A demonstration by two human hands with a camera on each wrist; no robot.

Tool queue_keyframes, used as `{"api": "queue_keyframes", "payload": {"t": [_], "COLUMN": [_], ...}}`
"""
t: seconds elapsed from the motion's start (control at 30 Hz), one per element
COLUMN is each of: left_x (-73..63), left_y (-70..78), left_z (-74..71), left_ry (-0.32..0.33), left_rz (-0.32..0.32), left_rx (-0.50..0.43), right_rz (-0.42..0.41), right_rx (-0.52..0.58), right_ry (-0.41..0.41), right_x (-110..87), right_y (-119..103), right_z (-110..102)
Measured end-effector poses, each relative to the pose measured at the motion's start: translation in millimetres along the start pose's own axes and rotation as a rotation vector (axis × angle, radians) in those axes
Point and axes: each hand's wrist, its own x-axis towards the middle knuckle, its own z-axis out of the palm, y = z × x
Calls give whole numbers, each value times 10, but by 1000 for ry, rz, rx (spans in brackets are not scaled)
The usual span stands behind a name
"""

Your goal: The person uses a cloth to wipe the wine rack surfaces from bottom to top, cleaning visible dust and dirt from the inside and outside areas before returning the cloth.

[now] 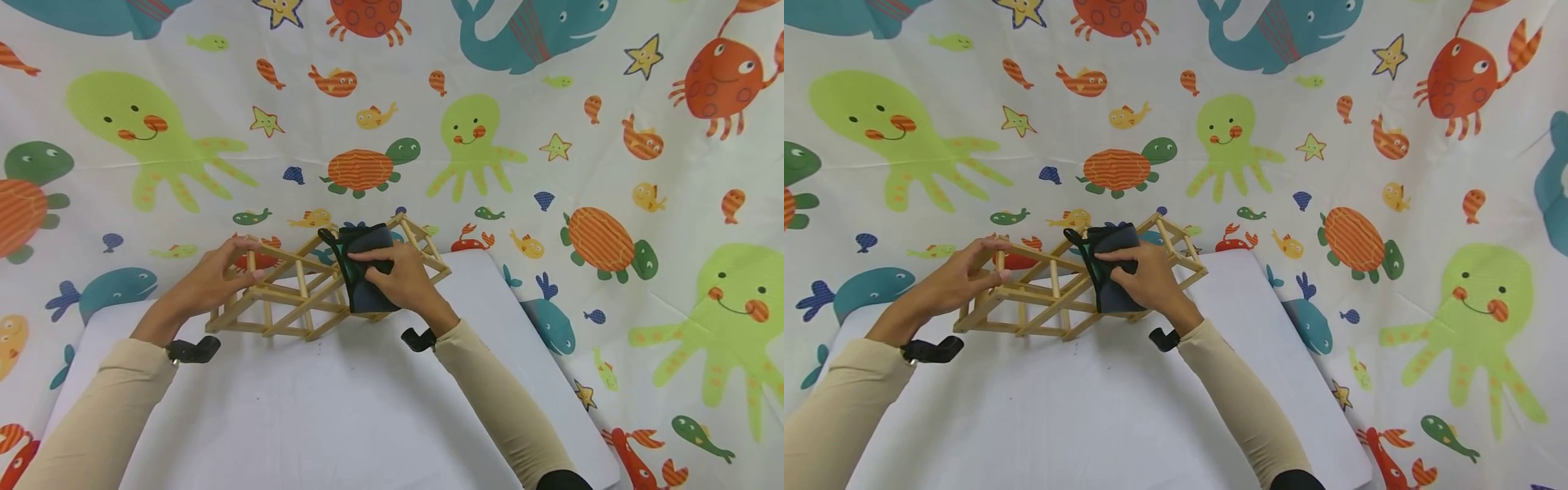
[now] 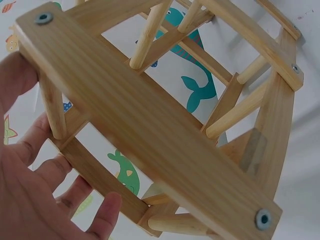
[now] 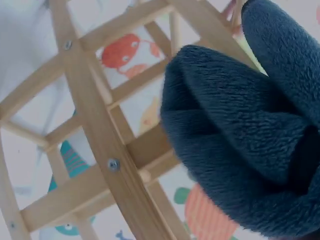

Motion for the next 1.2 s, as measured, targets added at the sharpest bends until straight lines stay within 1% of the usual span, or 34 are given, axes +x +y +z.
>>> {"api": "queue_keyframes", "payload": {"t": [0.07,0.1,0.17,0.27,0.33,0.37,0.4,0.47,0.53,0.57,0.6,0.63,0.77,0.83,0.9,0.93,1.0,1.07,1.13,1.2], "left_x": [2,2,2,-2,-5,-7,-8,-11,-10,-10,-10,-10,-14,-14,-15,-15,-16,-19,-22,-23], "left_y": [-2,-2,2,10,23,27,30,30,26,18,12,5,-7,1,18,24,44,61,66,63], "left_z": [3,5,10,13,12,10,8,3,-1,-2,-2,1,19,24,20,13,-1,-13,-20,-20], "left_ry": [0,-1,-1,-3,-4,-5,-4,-1,5,7,9,9,6,3,1,-2,0,1,1,-3], "left_rz": [-4,-5,-4,-4,-6,-9,-10,-7,3,7,8,9,0,-1,2,0,-2,-7,-13,-17], "left_rx": [-3,-5,-5,2,7,9,16,24,27,27,29,26,27,34,35,38,40,31,32,27], "right_rz": [20,41,103,179,181,159,132,62,0,-13,-7,10,141,182,175,159,123,113,155,225], "right_rx": [10,-6,-79,-206,-255,-246,-212,-100,2,39,54,45,-96,-147,-145,-118,-72,-34,-12,-12], "right_ry": [-32,-48,-67,-54,-21,6,31,75,87,82,76,70,62,80,140,184,308,426,501,522], "right_x": [-14,-26,-58,-130,-176,-194,-210,-223,-220,-217,-217,-220,-293,-359,-422,-447,-479,-490,-495,-506], "right_y": [0,9,49,110,137,141,138,115,91,80,74,74,136,185,224,235,260,281,296,314], "right_z": [36,50,73,76,80,86,94,121,164,185,204,220,207,161,107,80,35,5,-4,9]}}
